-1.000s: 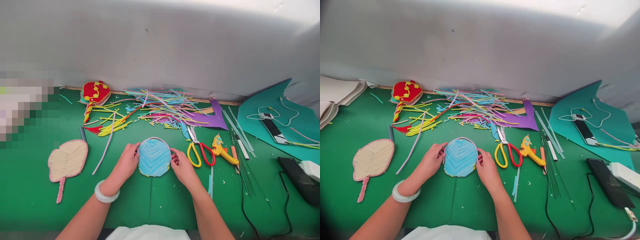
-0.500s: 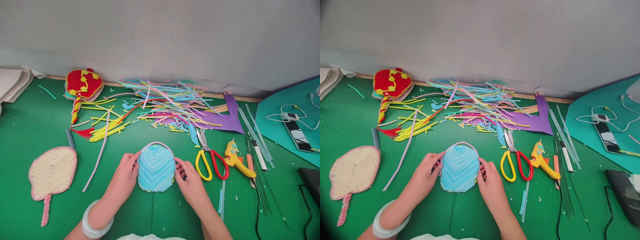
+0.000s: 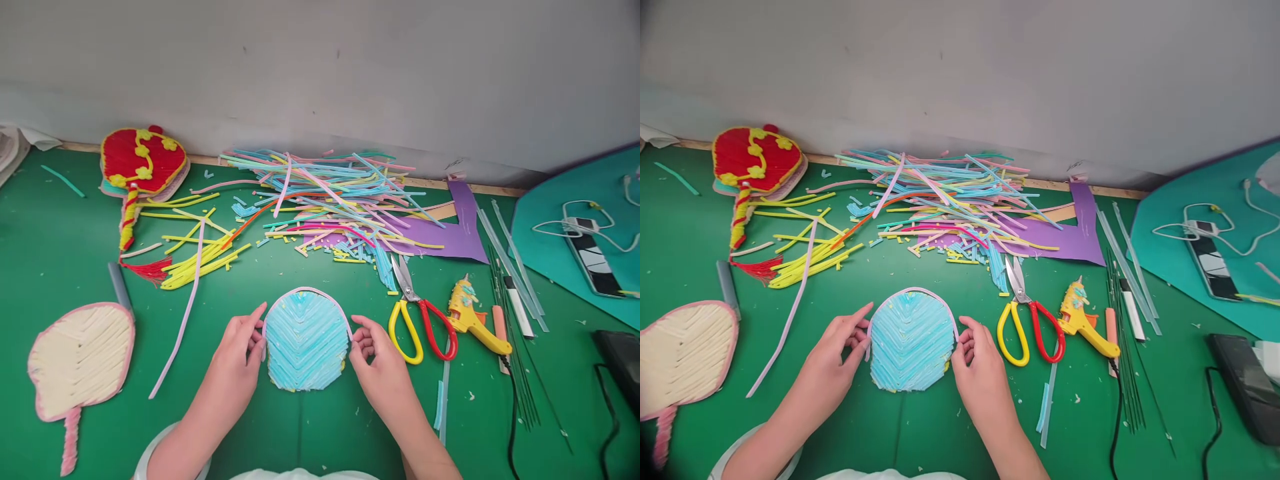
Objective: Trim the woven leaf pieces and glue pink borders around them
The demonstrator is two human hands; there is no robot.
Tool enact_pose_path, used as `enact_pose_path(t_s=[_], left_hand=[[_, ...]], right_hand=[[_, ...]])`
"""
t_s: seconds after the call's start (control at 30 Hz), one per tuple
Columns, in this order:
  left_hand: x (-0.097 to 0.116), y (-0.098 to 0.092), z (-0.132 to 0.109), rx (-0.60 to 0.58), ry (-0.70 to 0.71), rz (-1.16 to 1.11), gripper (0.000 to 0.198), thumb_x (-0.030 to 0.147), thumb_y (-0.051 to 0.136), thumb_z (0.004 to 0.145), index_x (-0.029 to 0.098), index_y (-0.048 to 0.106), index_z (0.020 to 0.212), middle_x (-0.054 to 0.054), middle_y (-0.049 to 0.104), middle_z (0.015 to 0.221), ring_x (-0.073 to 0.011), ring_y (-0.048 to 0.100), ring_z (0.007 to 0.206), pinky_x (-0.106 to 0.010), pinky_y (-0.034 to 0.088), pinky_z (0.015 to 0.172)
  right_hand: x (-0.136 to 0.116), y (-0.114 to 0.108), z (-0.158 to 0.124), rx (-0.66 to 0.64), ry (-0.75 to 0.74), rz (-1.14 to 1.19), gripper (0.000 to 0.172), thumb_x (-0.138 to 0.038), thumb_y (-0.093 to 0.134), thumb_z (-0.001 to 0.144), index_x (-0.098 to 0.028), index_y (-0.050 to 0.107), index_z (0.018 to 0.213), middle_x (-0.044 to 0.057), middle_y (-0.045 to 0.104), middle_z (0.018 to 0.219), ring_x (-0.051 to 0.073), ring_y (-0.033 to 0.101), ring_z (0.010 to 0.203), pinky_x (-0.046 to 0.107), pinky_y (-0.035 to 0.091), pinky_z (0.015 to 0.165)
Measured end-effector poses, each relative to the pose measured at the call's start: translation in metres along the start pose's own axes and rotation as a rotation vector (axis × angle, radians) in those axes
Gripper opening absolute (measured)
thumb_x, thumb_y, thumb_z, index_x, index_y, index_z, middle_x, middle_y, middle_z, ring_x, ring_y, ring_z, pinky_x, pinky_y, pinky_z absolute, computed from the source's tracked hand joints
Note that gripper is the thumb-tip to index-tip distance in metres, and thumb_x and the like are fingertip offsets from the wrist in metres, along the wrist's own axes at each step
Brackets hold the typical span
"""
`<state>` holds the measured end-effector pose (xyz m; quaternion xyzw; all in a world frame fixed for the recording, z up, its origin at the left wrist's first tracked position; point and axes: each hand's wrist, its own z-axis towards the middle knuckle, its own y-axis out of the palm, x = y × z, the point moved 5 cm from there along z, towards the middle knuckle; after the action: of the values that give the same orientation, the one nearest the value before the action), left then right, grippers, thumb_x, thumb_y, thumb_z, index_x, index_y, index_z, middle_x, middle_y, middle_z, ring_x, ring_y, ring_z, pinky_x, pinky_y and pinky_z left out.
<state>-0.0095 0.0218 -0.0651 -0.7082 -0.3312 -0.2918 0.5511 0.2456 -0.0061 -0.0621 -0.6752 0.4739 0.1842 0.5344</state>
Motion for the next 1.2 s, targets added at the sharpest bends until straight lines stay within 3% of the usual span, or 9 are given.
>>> enact_pose_path(t_s=[0.23, 0.37, 0.47, 0.53, 0.6, 0.7, 0.8, 1.0, 1.2], left_hand=[[0.002, -0.006, 0.002, 0.019, 0.001, -0.029, 0.048, 0.035, 0.045, 0.093, 0.023, 0.055, 0.139, -0.006, 0.057, 0.101, -0.0149, 0.060, 0.076, -0.033, 0.058, 0.072], [0.004, -0.004, 0.003, 0.004, 0.017, -0.027, 0.047, 0.032, 0.044, 0.093, 0.023, 0.055, 0.138, -0.006, 0.058, 0.101, -0.0144, 0.061, 0.074, -0.033, 0.058, 0.071], [0.005, -0.004, 0.003, -0.007, 0.032, -0.029, 0.047, 0.029, 0.044, 0.093, 0.022, 0.054, 0.139, -0.006, 0.059, 0.102, -0.0146, 0.062, 0.075, -0.032, 0.059, 0.072], [0.006, -0.004, 0.003, -0.003, 0.038, -0.031, 0.048, 0.027, 0.043, 0.093, 0.021, 0.054, 0.139, -0.006, 0.059, 0.101, -0.0146, 0.062, 0.076, -0.032, 0.059, 0.073], [0.006, -0.004, 0.003, -0.002, 0.042, -0.031, 0.047, 0.026, 0.043, 0.093, 0.020, 0.054, 0.139, -0.006, 0.059, 0.101, -0.0147, 0.062, 0.076, -0.032, 0.059, 0.073], [0.007, -0.005, 0.003, -0.009, 0.054, -0.029, 0.046, 0.025, 0.043, 0.093, 0.021, 0.054, 0.138, -0.006, 0.060, 0.102, -0.0152, 0.063, 0.076, -0.033, 0.059, 0.073], [0.008, -0.004, 0.004, -0.019, 0.070, -0.024, 0.046, 0.025, 0.043, 0.093, 0.021, 0.055, 0.137, -0.006, 0.061, 0.102, -0.0154, 0.063, 0.077, -0.032, 0.059, 0.073], [0.009, -0.005, 0.004, -0.013, 0.086, -0.024, 0.047, 0.023, 0.041, 0.094, 0.022, 0.056, 0.138, -0.006, 0.062, 0.099, -0.0165, 0.064, 0.080, -0.033, 0.059, 0.077], [0.009, -0.005, 0.004, 0.015, 0.061, -0.071, 0.050, 0.021, 0.042, 0.091, 0.022, 0.054, 0.140, -0.007, 0.061, 0.103, -0.0144, 0.063, 0.075, -0.030, 0.059, 0.070]], right_hand=[[0.001, -0.002, 0.002, 0.037, -0.057, -0.108, 0.032, -0.028, 0.048, 0.085, -0.019, 0.059, 0.113, 0.004, 0.062, 0.088, 0.016, 0.059, 0.067, 0.032, 0.055, 0.064], [-0.002, -0.007, 0.003, -0.009, -0.144, -0.237, 0.024, -0.030, 0.045, 0.091, -0.023, 0.062, 0.107, 0.005, 0.061, 0.090, 0.017, 0.060, 0.067, 0.033, 0.054, 0.062], [-0.017, -0.018, 0.008, 0.084, -0.253, -0.418, 0.026, -0.037, 0.047, 0.095, -0.024, 0.063, 0.112, 0.008, 0.063, 0.095, 0.024, 0.064, 0.083, 0.039, 0.053, 0.070], [-0.036, -0.023, 0.012, 0.199, -0.377, -0.508, 0.030, -0.039, 0.048, 0.097, -0.024, 0.063, 0.118, 0.011, 0.066, 0.105, 0.030, 0.063, 0.099, 0.045, 0.052, 0.081], [-0.056, -0.020, 0.018, 0.229, -0.534, -0.528, 0.031, -0.036, 0.048, 0.099, -0.023, 0.062, 0.123, 0.013, 0.067, 0.118, 0.031, 0.060, 0.112, 0.048, 0.049, 0.092], [-0.079, -0.004, 0.029, 0.150, -0.721, -0.518, 0.029, -0.029, 0.048, 0.101, -0.022, 0.061, 0.126, 0.012, 0.065, 0.130, 0.029, 0.057, 0.122, 0.047, 0.045, 0.101], [-0.093, 0.010, 0.046, 0.085, -0.805, -0.521, 0.028, -0.022, 0.047, 0.101, -0.021, 0.063, 0.124, 0.010, 0.068, 0.127, 0.026, 0.059, 0.119, 0.044, 0.044, 0.101], [-0.105, 0.040, 0.076, -0.118, -0.912, -0.637, 0.031, -0.012, 0.046, 0.099, -0.021, 0.067, 0.120, 0.008, 0.071, 0.119, 0.025, 0.060, 0.110, 0.041, 0.045, 0.094], [-0.107, 0.054, 0.088, -0.117, -0.902, -0.822, 0.019, -0.019, 0.051, 0.100, -0.019, 0.070, 0.099, 0.008, 0.069, 0.094, 0.025, 0.058, 0.088, 0.039, 0.042, 0.083]])
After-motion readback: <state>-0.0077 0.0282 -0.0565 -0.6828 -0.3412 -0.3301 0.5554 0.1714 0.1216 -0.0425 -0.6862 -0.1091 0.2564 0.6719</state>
